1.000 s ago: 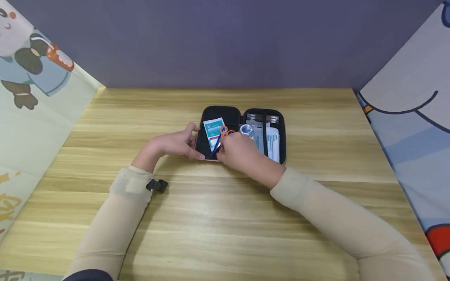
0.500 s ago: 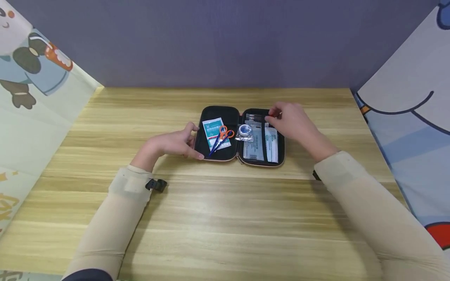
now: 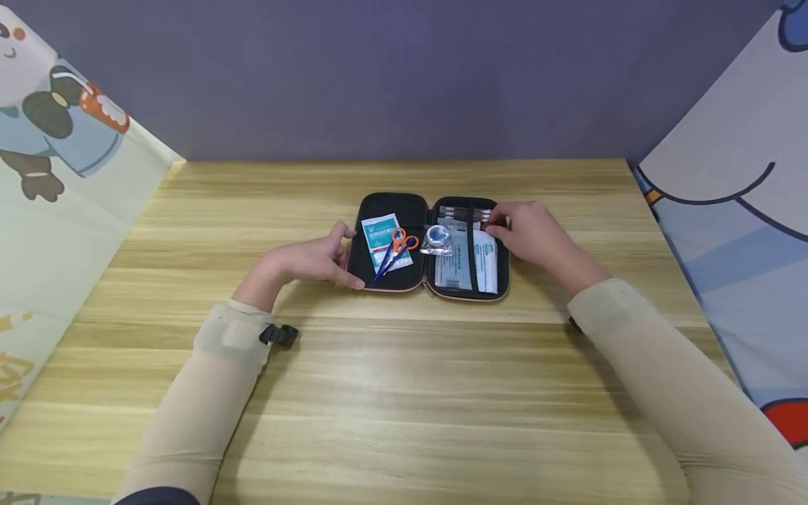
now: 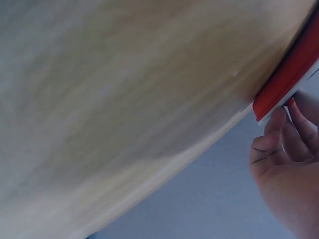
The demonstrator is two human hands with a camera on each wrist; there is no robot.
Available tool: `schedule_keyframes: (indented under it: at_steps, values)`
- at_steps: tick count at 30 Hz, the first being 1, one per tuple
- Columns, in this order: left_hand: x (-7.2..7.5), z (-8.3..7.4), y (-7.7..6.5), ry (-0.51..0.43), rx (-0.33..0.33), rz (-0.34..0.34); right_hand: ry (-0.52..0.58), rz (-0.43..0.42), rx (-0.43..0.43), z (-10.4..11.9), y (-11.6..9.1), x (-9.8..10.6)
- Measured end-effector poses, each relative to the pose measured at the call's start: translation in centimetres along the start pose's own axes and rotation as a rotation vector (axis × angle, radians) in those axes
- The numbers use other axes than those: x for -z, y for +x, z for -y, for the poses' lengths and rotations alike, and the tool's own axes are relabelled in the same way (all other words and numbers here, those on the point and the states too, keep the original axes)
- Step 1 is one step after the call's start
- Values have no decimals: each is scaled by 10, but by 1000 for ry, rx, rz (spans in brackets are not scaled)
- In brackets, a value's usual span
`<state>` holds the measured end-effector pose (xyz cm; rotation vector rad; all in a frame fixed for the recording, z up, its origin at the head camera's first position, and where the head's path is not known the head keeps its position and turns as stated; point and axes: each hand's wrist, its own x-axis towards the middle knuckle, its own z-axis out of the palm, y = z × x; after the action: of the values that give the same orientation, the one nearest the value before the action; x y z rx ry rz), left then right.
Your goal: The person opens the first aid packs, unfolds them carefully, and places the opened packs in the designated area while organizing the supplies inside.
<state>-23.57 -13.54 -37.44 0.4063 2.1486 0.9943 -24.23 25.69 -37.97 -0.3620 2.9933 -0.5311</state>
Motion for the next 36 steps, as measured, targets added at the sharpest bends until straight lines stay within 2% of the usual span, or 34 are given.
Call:
schedule_keyframes:
  at_steps: [8, 15, 28, 36]
  values:
    - [0, 0, -2, -18, -8, -1, -92, 18, 73, 1, 5, -6]
    - [-2, -2, -1, -27, 1, 19, -159, 41, 133, 2, 5, -1]
    - [-3, 2, 0, -28, 7, 10, -164, 114, 111, 11, 7, 10]
    - [-3, 2, 0, -20, -14, -7, -139, 139, 85, 11, 0, 25]
